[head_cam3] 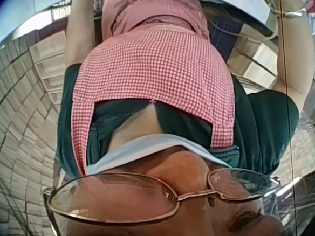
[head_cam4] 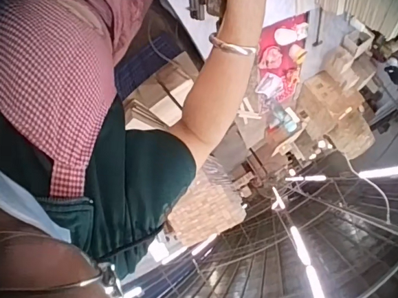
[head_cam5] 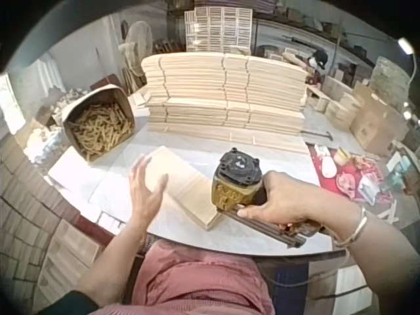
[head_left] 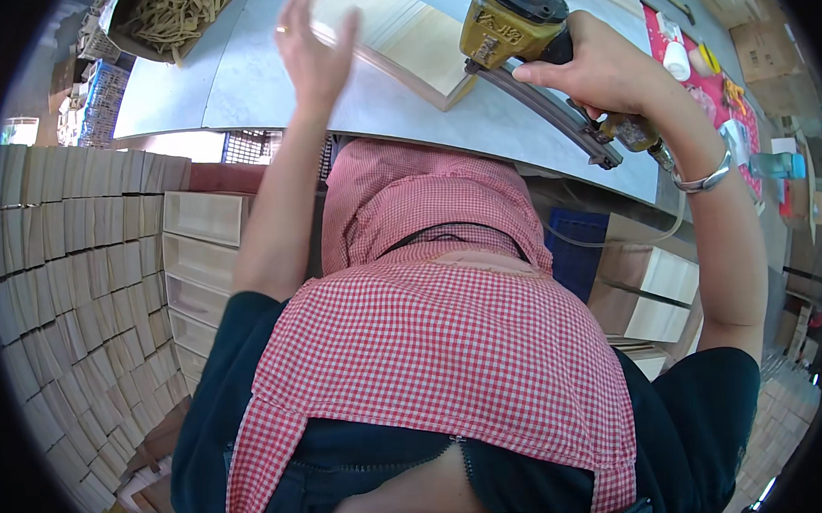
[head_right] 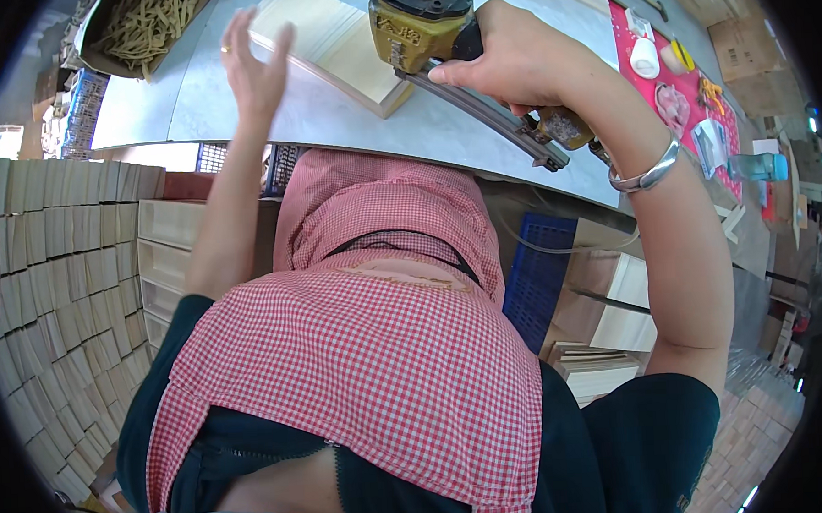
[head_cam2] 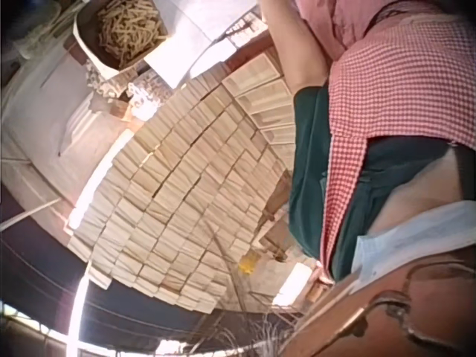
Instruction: Assemble wooden boxes by joining pre-cut wooden panels using a glue bottle and a pneumatic nail gun.
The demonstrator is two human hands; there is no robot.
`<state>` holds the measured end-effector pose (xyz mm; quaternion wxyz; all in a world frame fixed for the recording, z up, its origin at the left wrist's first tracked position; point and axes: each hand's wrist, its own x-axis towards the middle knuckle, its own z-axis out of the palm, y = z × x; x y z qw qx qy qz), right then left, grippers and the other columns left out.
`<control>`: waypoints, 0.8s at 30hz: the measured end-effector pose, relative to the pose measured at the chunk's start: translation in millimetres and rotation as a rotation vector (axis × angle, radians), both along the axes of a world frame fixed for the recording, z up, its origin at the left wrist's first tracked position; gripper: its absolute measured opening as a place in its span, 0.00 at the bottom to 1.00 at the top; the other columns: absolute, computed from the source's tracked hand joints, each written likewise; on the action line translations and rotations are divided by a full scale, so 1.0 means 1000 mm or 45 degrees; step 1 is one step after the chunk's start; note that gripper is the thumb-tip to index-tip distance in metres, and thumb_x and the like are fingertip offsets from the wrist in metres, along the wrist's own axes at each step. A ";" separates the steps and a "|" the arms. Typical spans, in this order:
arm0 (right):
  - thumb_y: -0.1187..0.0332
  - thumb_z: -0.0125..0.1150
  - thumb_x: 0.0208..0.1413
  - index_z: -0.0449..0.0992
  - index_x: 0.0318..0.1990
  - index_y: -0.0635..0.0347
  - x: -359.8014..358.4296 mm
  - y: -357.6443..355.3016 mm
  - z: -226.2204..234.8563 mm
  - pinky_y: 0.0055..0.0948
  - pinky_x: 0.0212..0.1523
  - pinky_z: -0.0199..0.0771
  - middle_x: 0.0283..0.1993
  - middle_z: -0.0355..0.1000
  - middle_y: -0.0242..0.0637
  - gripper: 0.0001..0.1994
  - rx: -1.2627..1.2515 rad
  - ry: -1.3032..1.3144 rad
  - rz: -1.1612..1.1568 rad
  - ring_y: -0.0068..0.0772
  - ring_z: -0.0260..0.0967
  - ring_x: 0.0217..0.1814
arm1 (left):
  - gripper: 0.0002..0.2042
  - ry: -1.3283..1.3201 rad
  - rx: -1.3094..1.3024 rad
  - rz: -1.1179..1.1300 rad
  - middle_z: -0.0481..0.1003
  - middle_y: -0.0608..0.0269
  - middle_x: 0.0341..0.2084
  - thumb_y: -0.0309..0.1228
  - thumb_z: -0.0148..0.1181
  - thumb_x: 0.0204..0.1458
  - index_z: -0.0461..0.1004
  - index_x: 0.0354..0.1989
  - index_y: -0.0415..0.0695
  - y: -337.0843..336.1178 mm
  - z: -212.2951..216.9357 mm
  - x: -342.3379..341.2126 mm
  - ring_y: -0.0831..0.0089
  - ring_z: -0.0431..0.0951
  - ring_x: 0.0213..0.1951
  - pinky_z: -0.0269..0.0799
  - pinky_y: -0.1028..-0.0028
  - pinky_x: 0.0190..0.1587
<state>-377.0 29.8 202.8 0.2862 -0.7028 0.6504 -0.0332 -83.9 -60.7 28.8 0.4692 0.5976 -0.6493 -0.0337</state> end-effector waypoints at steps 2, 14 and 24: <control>0.49 0.72 0.53 0.68 0.49 0.78 0.002 0.000 0.001 0.24 0.14 0.67 0.22 0.72 0.43 0.35 0.047 -0.005 0.001 0.26 0.67 0.14 | 0.16 0.041 -0.475 -0.254 0.80 0.55 0.43 0.36 0.70 0.44 0.81 0.39 0.41 0.048 0.018 -0.046 0.59 0.76 0.53 0.69 0.58 0.59; 0.52 0.73 0.53 0.68 0.49 0.79 0.002 -0.001 -0.003 0.23 0.13 0.67 0.25 0.73 0.45 0.33 -0.014 -0.017 0.016 0.27 0.66 0.14 | 0.19 -0.164 -0.292 -0.369 0.79 0.60 0.54 0.34 0.68 0.40 0.82 0.44 0.44 0.077 -0.031 -0.093 0.52 0.69 0.66 0.53 0.46 0.71; 0.59 0.69 0.54 0.73 0.44 0.77 0.004 0.000 -0.003 0.26 0.12 0.64 0.24 0.73 0.45 0.24 -0.062 -0.025 -0.006 0.28 0.64 0.12 | 0.19 -0.184 -0.333 -0.332 0.81 0.63 0.52 0.33 0.67 0.40 0.83 0.44 0.45 0.077 -0.035 -0.098 0.53 0.71 0.65 0.53 0.46 0.71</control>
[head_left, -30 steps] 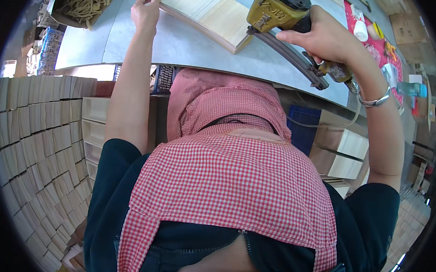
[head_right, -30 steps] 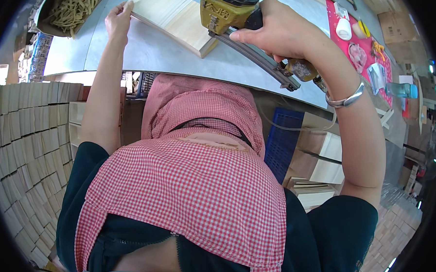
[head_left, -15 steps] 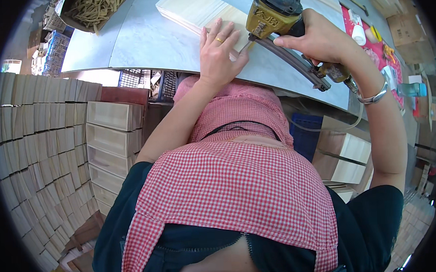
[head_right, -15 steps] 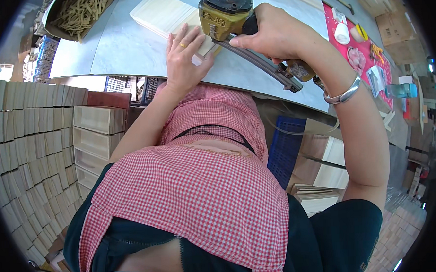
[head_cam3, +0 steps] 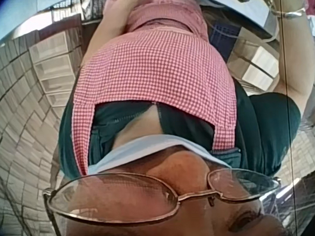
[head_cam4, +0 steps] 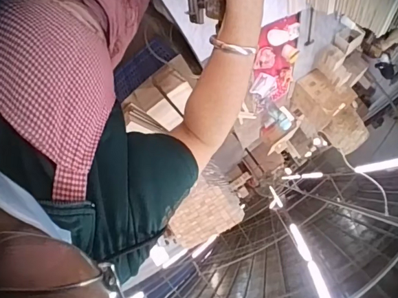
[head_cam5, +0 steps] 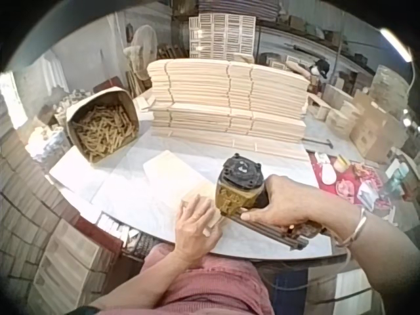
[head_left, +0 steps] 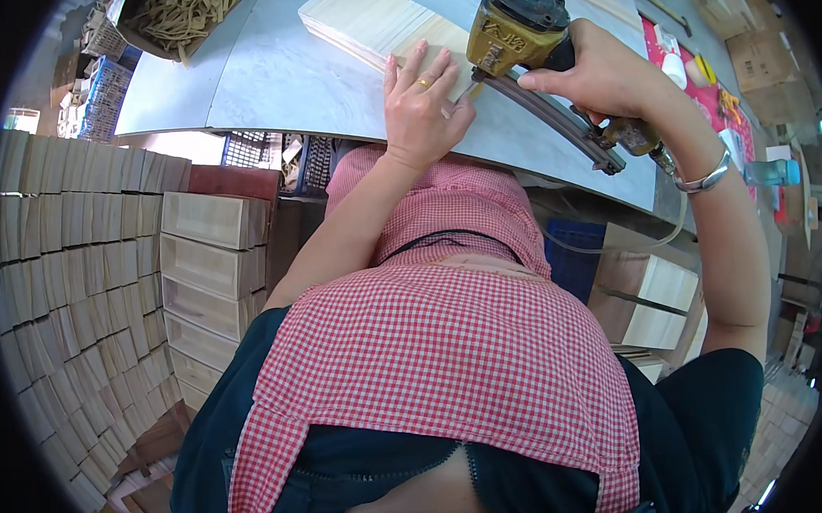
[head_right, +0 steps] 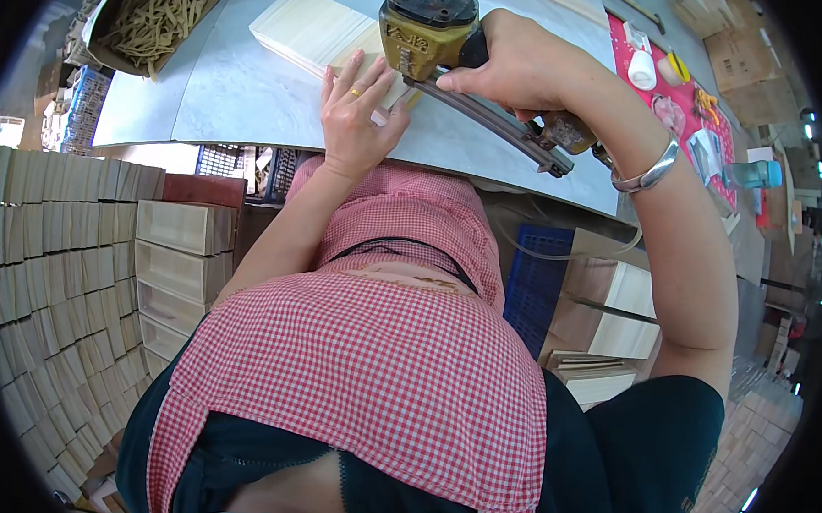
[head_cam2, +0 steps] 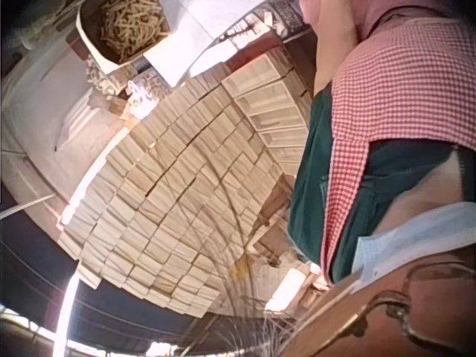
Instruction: Assemble wooden boxes by joining pre-cut wooden panels using a glue bottle and a pneumatic nail gun.
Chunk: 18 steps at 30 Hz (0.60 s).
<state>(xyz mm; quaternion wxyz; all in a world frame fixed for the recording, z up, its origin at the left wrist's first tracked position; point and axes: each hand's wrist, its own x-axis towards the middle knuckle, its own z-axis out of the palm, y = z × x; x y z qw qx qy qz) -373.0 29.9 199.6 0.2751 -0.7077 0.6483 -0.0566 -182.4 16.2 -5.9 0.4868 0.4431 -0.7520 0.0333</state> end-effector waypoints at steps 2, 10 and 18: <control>0.59 0.69 0.54 0.73 0.44 0.77 0.000 -0.001 -0.001 0.26 0.12 0.63 0.24 0.73 0.45 0.24 0.001 0.014 0.002 0.28 0.64 0.12 | 0.19 -0.009 0.003 0.003 0.81 0.63 0.52 0.33 0.67 0.41 0.83 0.44 0.45 0.000 0.000 0.000 0.53 0.71 0.65 0.53 0.46 0.71; 0.55 0.73 0.53 0.69 0.48 0.80 -0.005 -0.007 -0.001 0.25 0.12 0.65 0.22 0.72 0.44 0.31 0.095 0.008 0.022 0.28 0.65 0.11 | 0.20 -0.033 0.019 -0.013 0.80 0.63 0.53 0.34 0.68 0.41 0.82 0.46 0.45 -0.001 -0.001 0.003 0.53 0.71 0.65 0.53 0.47 0.71; 0.49 0.73 0.52 0.69 0.48 0.79 -0.031 -0.007 -0.025 0.25 0.15 0.67 0.26 0.74 0.46 0.35 -0.116 0.039 0.139 0.27 0.68 0.15 | 0.38 -0.285 0.381 -0.287 0.66 0.59 0.68 0.41 0.72 0.42 0.68 0.66 0.48 -0.005 0.029 0.035 0.56 0.65 0.69 0.51 0.50 0.73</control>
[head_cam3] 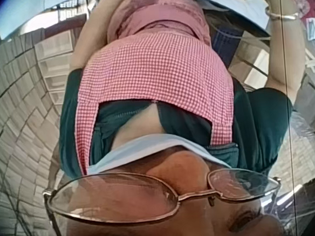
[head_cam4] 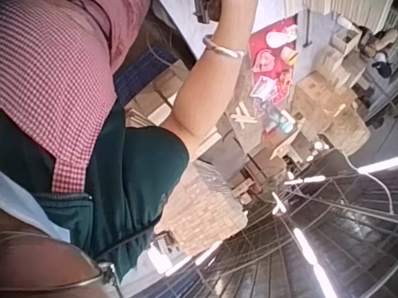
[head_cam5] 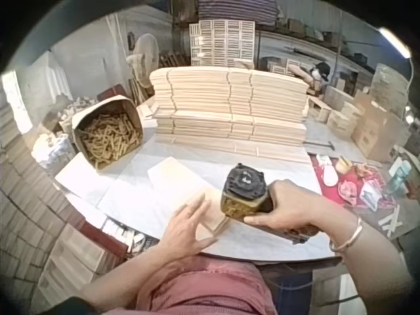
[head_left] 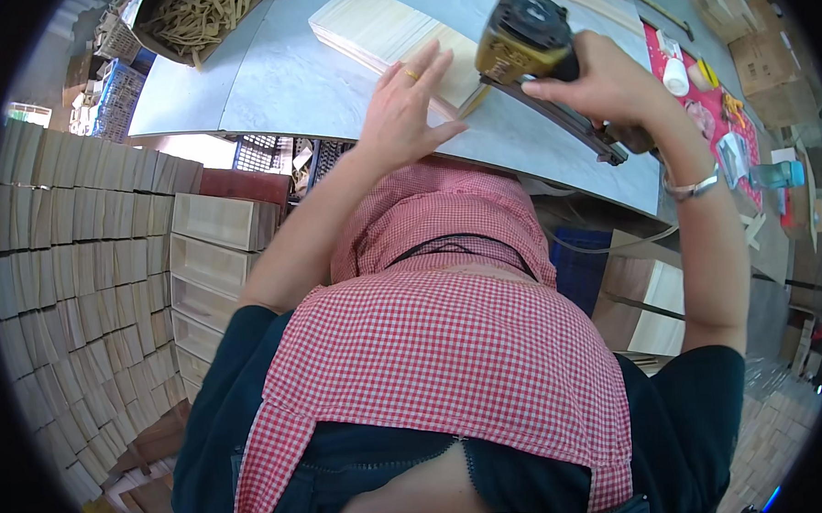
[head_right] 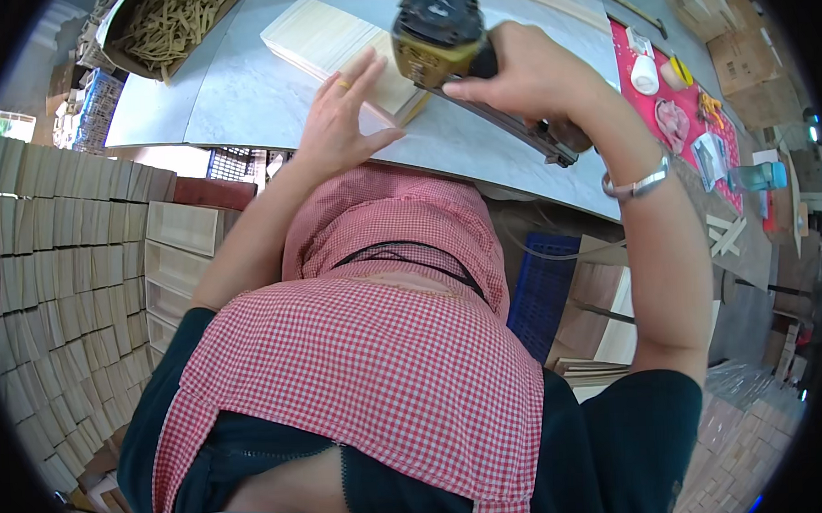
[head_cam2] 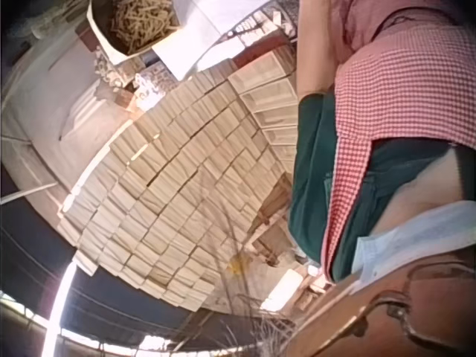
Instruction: Assemble wooden boxes by joining pre-cut wooden panels using a glue bottle and a pneumatic nail gun.
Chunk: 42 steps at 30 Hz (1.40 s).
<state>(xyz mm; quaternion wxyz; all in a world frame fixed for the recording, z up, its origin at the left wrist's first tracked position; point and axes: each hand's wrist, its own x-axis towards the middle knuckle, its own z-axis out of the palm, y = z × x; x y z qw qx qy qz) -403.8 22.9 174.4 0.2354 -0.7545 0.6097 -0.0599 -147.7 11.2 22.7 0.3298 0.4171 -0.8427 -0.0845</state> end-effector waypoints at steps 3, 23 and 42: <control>0.47 0.73 0.50 0.69 0.49 0.79 -0.005 0.023 0.005 0.24 0.16 0.68 0.30 0.75 0.47 0.37 -0.060 -0.089 -0.096 0.28 0.69 0.17 | 0.46 -0.345 -0.160 0.030 0.56 0.58 0.73 0.44 0.73 0.43 0.58 0.73 0.50 -0.034 0.024 0.028 0.58 0.63 0.70 0.51 0.52 0.74; 0.56 0.70 0.56 0.75 0.46 0.74 -0.031 0.021 0.024 0.21 0.14 0.63 0.24 0.72 0.40 0.25 0.116 -0.184 -0.579 0.23 0.61 0.13 | 0.38 -0.652 0.074 0.212 0.78 0.53 0.39 0.62 0.70 0.36 0.78 0.44 0.37 -0.070 0.046 -0.059 0.59 0.76 0.39 0.73 0.62 0.42; 0.54 0.68 0.58 0.75 0.46 0.75 -0.018 0.002 0.029 0.20 0.13 0.61 0.18 0.68 0.33 0.25 0.223 -0.053 -0.513 0.19 0.58 0.11 | 0.41 -0.634 0.107 0.193 0.77 0.53 0.43 0.63 0.71 0.36 0.76 0.48 0.36 -0.067 0.044 -0.058 0.59 0.76 0.42 0.72 0.60 0.45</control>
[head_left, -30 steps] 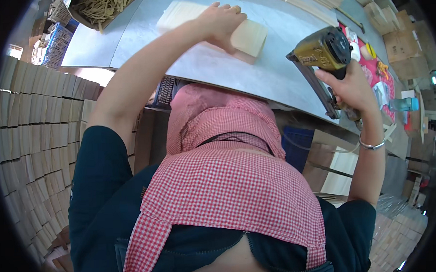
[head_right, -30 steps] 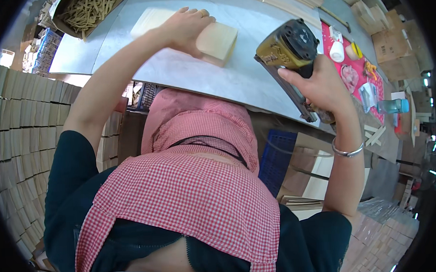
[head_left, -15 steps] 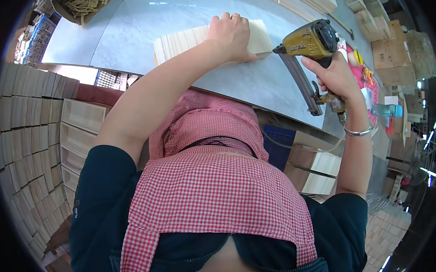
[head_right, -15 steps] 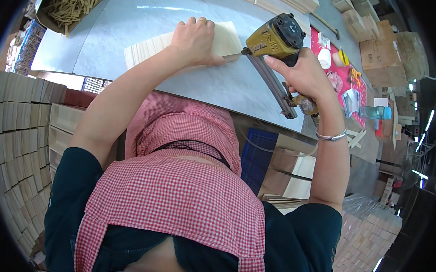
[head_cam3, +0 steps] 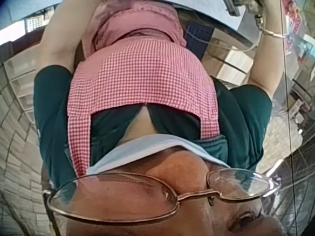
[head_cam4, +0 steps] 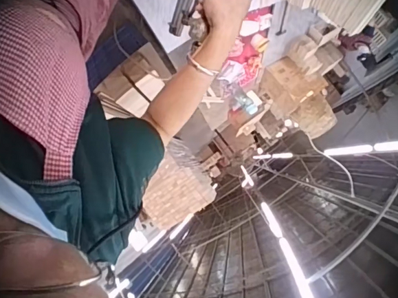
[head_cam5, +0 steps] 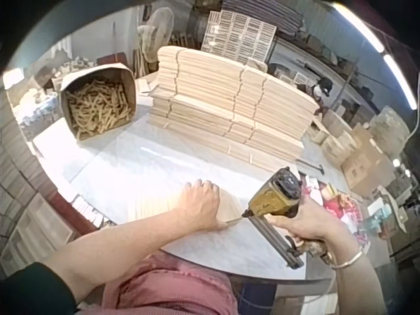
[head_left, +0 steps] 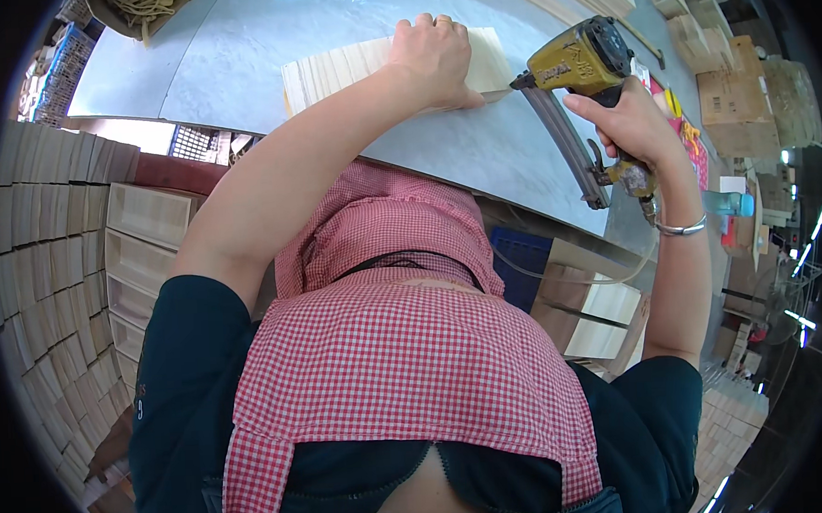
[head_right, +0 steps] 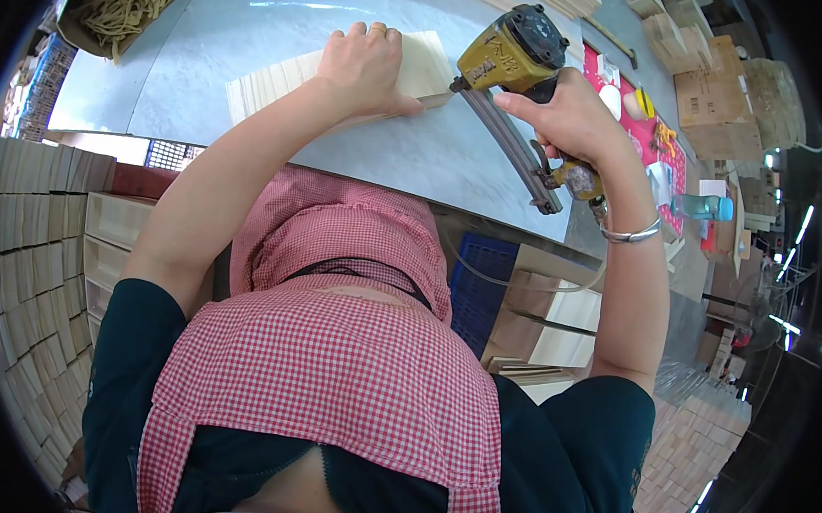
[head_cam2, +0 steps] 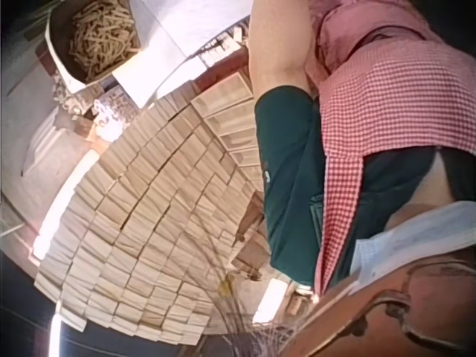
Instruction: Assemble wooden boxes by joining pre-cut wooden panels using a glue bottle and a pneumatic nail gun.
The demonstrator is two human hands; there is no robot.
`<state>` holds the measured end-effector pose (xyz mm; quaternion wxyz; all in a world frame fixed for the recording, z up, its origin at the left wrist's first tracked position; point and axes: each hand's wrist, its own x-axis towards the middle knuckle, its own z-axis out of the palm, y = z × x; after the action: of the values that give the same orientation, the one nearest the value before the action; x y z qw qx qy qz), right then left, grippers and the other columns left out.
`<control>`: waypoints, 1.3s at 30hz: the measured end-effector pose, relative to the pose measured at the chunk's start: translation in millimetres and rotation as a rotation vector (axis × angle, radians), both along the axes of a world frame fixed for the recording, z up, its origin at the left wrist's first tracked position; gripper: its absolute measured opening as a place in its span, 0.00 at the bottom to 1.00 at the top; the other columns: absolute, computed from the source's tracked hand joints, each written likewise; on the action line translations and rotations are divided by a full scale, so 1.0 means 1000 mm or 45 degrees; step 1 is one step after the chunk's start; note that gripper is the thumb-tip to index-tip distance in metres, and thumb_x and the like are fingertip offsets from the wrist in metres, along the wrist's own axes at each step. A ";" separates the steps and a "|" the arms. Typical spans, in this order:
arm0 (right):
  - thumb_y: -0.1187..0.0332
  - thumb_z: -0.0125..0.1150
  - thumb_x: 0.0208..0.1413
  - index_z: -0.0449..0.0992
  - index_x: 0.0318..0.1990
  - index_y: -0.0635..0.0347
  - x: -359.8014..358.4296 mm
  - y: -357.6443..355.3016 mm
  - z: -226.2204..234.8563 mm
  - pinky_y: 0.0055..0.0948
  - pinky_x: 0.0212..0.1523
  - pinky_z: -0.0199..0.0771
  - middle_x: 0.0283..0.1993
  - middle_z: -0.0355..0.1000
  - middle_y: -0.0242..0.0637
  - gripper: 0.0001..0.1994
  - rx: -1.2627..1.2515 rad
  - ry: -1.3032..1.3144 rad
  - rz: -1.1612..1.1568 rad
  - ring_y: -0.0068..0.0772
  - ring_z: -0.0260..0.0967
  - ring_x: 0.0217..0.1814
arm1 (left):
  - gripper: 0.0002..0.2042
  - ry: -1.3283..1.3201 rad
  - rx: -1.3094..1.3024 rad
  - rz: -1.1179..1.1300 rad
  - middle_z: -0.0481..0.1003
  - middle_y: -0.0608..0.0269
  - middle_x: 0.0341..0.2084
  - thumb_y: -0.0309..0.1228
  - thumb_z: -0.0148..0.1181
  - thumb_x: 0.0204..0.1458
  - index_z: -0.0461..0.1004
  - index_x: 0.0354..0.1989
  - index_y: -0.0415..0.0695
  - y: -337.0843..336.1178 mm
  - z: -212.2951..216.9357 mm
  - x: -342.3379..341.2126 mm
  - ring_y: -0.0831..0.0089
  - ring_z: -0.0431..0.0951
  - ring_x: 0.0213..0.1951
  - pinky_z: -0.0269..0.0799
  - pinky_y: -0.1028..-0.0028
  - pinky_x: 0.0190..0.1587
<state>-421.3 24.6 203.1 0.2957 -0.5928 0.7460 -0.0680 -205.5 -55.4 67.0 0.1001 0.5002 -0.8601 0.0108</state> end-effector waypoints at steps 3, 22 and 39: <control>0.55 0.69 0.59 0.71 0.46 0.76 0.003 -0.001 0.004 0.18 0.12 0.59 0.15 0.65 0.28 0.27 0.028 -0.004 0.016 0.16 0.56 0.11 | 0.45 0.148 -0.061 -0.062 0.76 0.52 0.48 0.63 0.73 0.34 0.74 0.52 0.35 0.003 -0.012 0.015 0.56 0.76 0.45 0.73 0.56 0.48; 0.51 0.71 0.55 0.77 0.45 0.75 0.004 0.010 -0.006 0.20 0.14 0.63 0.18 0.70 0.35 0.28 -0.089 -0.118 0.078 0.22 0.62 0.12 | 0.30 0.007 -0.137 0.101 0.77 0.56 0.45 0.41 0.72 0.37 0.77 0.50 0.37 0.033 0.004 0.048 0.63 0.74 0.42 0.70 0.63 0.43; 0.54 0.69 0.57 0.78 0.43 0.75 0.006 0.014 -0.017 0.19 0.13 0.61 0.17 0.69 0.32 0.24 -0.042 -0.273 -0.075 0.20 0.59 0.11 | 0.37 -0.107 0.085 0.187 0.73 0.52 0.58 0.45 0.71 0.39 0.71 0.60 0.40 0.036 0.014 0.039 0.56 0.74 0.55 0.70 0.59 0.57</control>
<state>-415.7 38.1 186.5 0.3619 -0.5648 0.7259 -0.1520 -166.5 -19.0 81.1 0.0463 0.5639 -0.8244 0.0103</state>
